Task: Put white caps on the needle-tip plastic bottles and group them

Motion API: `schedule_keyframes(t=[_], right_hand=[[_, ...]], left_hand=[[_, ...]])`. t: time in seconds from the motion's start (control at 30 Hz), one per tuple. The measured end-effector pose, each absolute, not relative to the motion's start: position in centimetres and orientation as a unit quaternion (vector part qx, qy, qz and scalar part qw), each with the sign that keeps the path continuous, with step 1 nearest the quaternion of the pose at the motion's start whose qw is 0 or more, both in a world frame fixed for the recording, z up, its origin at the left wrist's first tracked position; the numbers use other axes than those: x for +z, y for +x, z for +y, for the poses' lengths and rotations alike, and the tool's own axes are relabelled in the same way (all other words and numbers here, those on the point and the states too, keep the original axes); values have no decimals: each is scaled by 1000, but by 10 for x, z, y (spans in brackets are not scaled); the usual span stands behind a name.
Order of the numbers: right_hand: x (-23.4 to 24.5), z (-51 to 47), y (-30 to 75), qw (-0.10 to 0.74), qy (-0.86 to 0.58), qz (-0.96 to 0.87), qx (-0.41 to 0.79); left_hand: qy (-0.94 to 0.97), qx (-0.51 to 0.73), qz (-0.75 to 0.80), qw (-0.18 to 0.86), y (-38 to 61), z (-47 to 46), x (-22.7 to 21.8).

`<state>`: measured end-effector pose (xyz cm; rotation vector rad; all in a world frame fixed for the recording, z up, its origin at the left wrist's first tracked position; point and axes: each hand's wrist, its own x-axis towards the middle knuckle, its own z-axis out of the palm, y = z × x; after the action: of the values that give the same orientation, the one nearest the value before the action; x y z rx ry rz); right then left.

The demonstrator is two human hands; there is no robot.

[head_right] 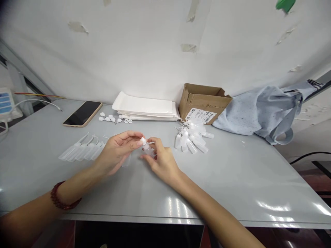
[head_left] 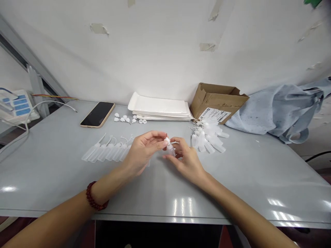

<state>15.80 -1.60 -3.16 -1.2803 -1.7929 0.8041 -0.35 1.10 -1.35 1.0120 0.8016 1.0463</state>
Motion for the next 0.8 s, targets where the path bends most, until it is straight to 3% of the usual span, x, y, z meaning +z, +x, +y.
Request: schedule_keyframes(t=[0.4, 0.6, 0.8], right_hand=[[-27, -19, 156, 390, -517, -651, 396], [-24, -21, 154, 381, -520, -629, 435], [-22, -23, 156, 372, -525, -660, 387]], left_hand=[[558, 450, 382, 583, -5, 12, -14], [589, 390, 387, 593, -12, 19, -6], [628, 310, 420, 578, -19, 24, 0]])
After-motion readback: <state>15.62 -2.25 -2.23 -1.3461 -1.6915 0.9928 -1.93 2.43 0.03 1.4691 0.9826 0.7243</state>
